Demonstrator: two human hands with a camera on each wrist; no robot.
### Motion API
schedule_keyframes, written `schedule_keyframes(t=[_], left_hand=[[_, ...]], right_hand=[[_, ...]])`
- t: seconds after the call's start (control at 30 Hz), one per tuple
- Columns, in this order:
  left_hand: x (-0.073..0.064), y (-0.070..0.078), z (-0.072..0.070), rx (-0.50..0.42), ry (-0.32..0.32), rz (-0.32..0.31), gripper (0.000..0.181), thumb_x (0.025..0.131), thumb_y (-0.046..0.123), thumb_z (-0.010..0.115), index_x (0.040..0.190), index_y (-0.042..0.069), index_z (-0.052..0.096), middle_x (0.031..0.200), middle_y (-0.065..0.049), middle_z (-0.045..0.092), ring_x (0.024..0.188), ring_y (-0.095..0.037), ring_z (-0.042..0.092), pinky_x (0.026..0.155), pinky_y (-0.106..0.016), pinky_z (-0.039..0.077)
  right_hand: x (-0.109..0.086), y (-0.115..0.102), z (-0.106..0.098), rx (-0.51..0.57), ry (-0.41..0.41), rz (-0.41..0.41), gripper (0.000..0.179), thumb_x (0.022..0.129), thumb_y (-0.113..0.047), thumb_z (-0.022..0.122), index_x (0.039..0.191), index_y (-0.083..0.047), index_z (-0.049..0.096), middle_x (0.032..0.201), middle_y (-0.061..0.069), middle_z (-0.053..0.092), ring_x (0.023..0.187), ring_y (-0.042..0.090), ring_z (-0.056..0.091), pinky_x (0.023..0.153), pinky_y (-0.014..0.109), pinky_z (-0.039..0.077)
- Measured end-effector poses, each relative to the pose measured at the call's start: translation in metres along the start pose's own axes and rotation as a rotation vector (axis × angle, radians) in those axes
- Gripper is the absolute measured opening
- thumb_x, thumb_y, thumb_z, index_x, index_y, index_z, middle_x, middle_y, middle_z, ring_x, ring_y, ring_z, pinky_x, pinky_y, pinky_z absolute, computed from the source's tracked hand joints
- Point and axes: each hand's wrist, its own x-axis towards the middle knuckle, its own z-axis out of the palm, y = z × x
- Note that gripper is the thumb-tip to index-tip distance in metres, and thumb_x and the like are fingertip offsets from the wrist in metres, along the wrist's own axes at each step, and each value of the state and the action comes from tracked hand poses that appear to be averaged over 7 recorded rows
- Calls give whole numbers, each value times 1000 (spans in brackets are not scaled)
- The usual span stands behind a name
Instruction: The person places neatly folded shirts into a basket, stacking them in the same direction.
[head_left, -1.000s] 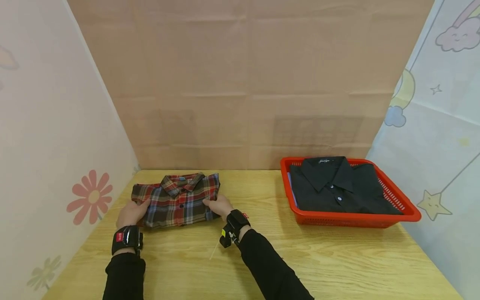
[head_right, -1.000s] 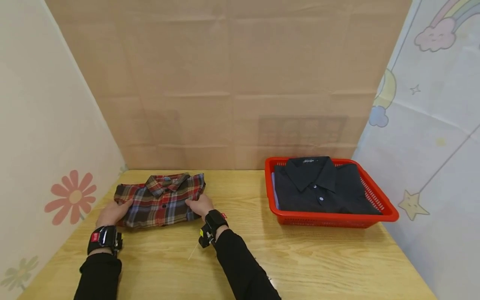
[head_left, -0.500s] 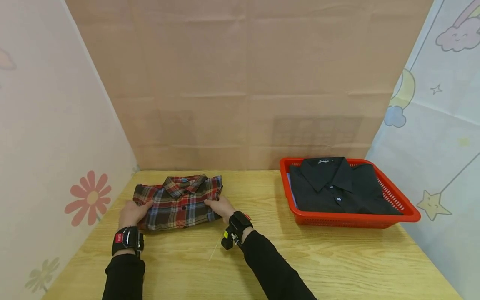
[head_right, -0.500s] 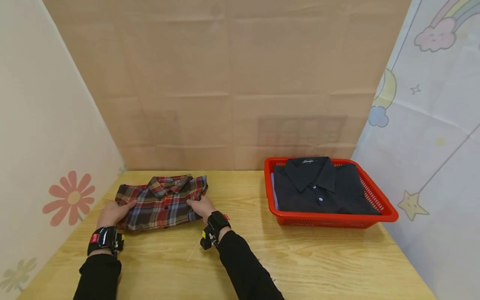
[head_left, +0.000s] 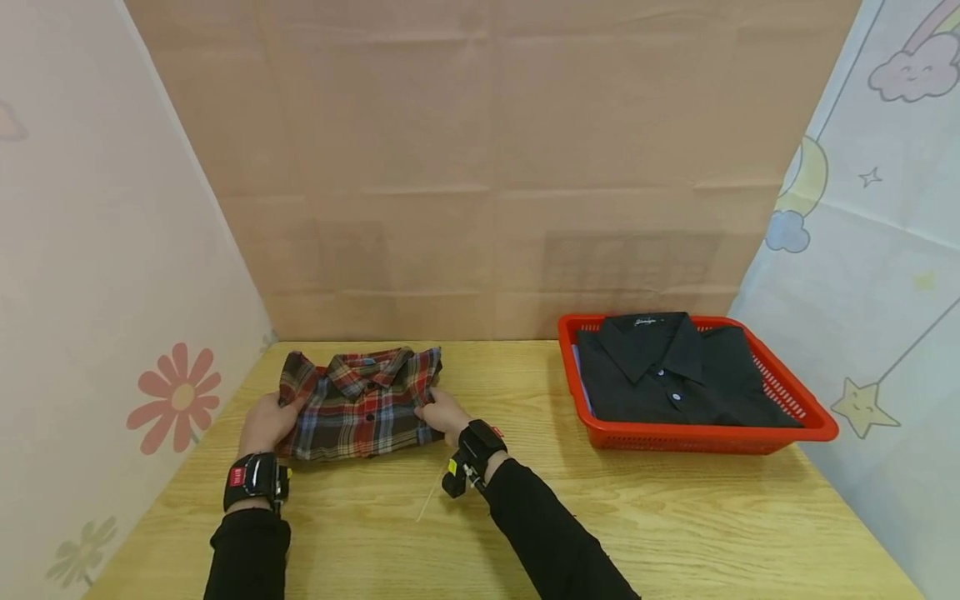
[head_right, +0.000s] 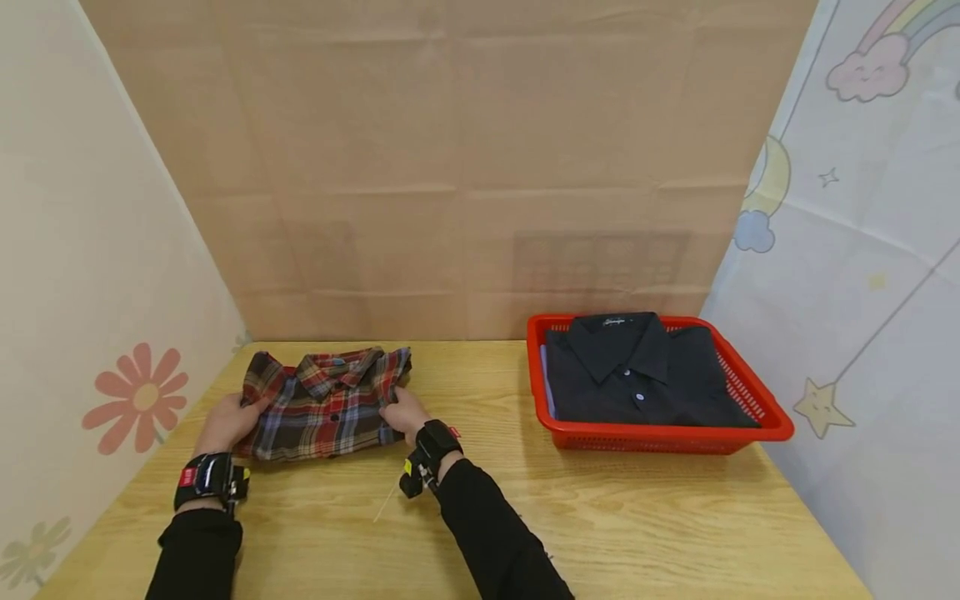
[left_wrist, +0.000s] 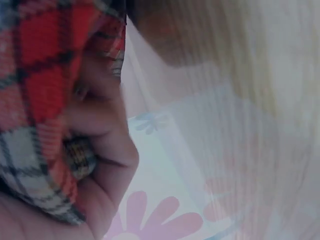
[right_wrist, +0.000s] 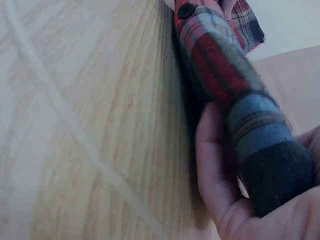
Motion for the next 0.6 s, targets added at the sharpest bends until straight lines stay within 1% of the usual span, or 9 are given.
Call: schedule_keyframes(t=[0.1,0.17,0.23,0.27,0.4,0.47,0.6], left_hand=[[0,3,1,-18,6,7,61,103,43,40,125,-13,53,118,-36,56,102,-48,57,77,-51,49],[0,4,2,-20,17,25,59,104,41,40,126,-12,53,120,-36,56,103,-48,57,77,-51,49],[0,6,2,-28,33,44,55,104,39,41,121,-11,55,114,-33,59,99,-46,59,77,-51,49],[0,7,2,-28,41,47,54,104,39,41,120,-10,55,114,-32,59,100,-46,59,78,-52,49],[0,14,1,-23,63,59,58,103,40,40,128,-11,52,122,-35,57,108,-50,56,87,-58,47],[-1,17,1,-30,72,59,57,104,39,40,128,-11,51,123,-34,57,109,-50,56,88,-58,46],[-2,25,2,-37,108,83,52,104,37,41,126,-9,52,120,-33,59,106,-48,58,87,-58,47]], right_hand=[[-1,-4,1,9,8,1,63,101,-6,45,157,-4,16,162,20,16,148,43,18,116,61,21],[-2,-7,1,10,8,-9,63,102,-7,45,157,-5,15,163,20,15,148,43,17,116,61,21],[-3,-10,0,2,5,-31,63,102,-7,45,157,-5,15,163,19,15,148,42,18,116,60,22],[-3,-11,-1,2,5,-46,63,102,-7,44,157,-5,15,163,19,15,148,42,18,116,60,22],[-6,-16,-5,-11,-1,-117,60,103,-6,43,157,-5,17,162,19,19,147,42,21,116,58,24],[-8,-19,-8,-20,0,-140,59,103,-6,43,156,-5,19,161,19,23,147,42,23,116,58,26],[-13,-26,-15,-31,23,-138,56,103,-11,43,156,-8,23,158,17,29,145,41,28,114,57,28]])
